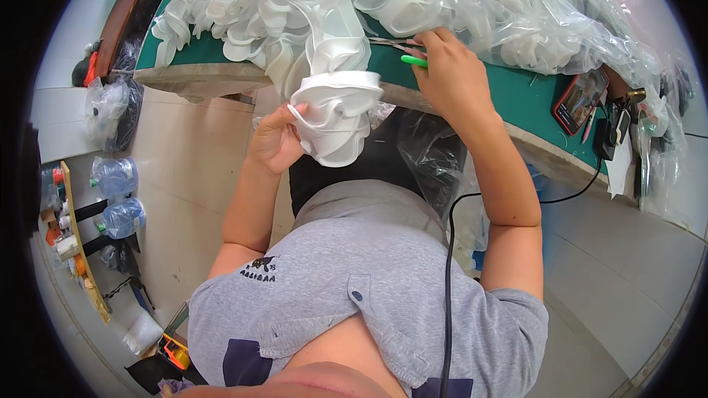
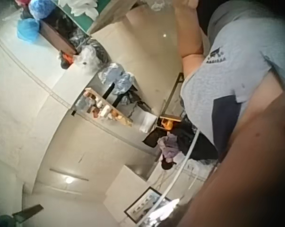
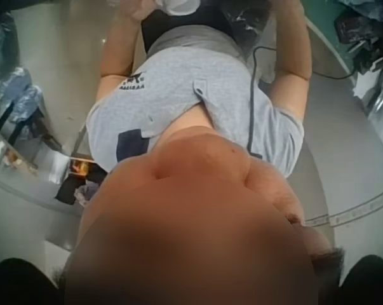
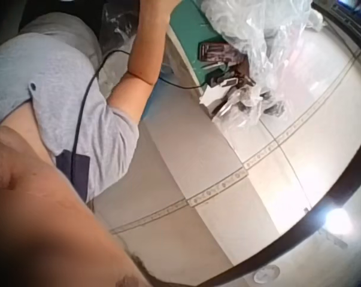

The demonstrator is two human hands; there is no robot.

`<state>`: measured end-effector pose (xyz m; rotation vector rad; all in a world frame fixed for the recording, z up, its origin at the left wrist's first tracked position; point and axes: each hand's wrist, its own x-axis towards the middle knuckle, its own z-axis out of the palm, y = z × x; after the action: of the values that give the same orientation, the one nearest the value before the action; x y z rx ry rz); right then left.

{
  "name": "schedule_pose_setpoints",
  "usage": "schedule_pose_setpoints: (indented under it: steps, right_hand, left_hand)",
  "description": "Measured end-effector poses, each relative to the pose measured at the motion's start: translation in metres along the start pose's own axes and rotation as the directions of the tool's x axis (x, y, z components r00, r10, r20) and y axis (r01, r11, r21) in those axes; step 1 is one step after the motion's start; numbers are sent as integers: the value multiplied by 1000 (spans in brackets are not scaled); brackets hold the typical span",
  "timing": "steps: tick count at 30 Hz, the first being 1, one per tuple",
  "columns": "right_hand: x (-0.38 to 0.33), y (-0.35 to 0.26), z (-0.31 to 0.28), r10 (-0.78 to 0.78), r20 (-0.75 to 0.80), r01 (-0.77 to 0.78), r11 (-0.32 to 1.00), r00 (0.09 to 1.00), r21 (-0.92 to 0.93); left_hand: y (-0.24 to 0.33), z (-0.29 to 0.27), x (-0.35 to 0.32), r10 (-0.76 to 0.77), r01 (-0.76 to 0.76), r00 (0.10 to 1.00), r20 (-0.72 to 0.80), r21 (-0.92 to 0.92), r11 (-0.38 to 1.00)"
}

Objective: Trim excess material from white toy components using a small cutting tool.

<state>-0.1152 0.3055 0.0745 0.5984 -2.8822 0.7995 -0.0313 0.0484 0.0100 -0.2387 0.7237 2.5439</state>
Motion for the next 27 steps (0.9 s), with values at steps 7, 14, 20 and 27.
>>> schedule_pose_setpoints:
  steps: [7,14,20,27]
  right_hand:
    - [3,9,3,47,154,-23,988,987,-154]
    - [4,22,-8,-133,214,116,989,968,93]
    - [9,19,-6,-59,253,100,983,966,-151]
    - [21,7,-26,-69,434,-72,951,898,300]
  left_hand:
    - [7,-15,6,-97,108,984,149,-71,992]
    - [19,11,7,-25,19,999,43,137,990]
    - [25,19,8,20,-30,999,37,308,951]
    - [20,-10,-2,-144,236,924,354,-230,944]
